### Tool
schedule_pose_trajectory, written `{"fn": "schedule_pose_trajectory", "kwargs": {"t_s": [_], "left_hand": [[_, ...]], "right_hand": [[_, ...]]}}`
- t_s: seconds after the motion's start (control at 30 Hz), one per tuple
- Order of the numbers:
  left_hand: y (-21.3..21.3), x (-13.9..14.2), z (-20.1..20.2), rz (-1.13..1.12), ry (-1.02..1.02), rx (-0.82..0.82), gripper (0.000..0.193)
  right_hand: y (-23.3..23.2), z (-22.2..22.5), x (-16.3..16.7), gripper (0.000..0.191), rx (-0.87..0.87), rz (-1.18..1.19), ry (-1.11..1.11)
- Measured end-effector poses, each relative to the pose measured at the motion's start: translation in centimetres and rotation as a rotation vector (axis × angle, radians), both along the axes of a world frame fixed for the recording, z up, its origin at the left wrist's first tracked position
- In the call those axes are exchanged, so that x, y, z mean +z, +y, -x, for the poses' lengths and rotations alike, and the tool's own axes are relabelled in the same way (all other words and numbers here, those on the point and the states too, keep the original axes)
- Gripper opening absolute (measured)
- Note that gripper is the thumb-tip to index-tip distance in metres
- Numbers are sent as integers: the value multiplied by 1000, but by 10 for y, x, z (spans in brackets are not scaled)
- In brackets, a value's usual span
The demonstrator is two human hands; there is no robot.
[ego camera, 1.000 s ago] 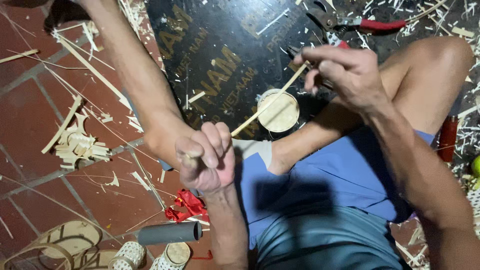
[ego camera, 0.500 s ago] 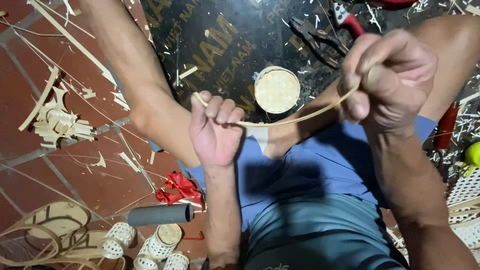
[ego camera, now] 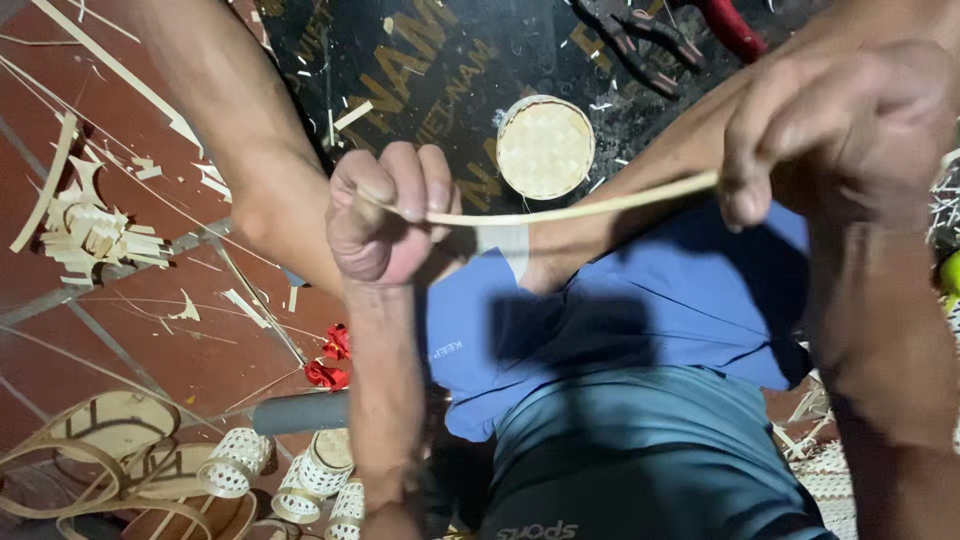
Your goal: The person sits on the workshop floor assembling small woven bamboo baskets. They fit a round wooden base into a woven cylinder, press and tuck the woven rim around it, bend thin wooden strips by hand, and use pliers to trim and secure parts of the basket.
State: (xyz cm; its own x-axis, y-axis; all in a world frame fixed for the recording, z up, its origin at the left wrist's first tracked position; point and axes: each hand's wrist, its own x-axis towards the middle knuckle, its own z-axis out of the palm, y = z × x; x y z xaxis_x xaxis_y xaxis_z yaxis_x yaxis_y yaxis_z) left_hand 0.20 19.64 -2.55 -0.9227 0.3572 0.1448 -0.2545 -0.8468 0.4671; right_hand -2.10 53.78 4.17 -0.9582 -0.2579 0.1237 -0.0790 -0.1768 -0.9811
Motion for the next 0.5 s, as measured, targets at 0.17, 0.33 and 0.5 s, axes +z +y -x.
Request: {"fn": "schedule_pose_trajectory", "kwargs": {"t_s": [0.17,0.33,0.5], "left_hand": [[-7,39,18,762,710,-258,8],[25,29,9,1368,1222,-71,11],[28,-6,12,1454,1339,112,21]], "right_hand": [[-2,1,10,18,394,-740,428],[-45,-25,-34,26,520,-1100,779],[-55,-35,-67,26,349,-1152,769]]}}
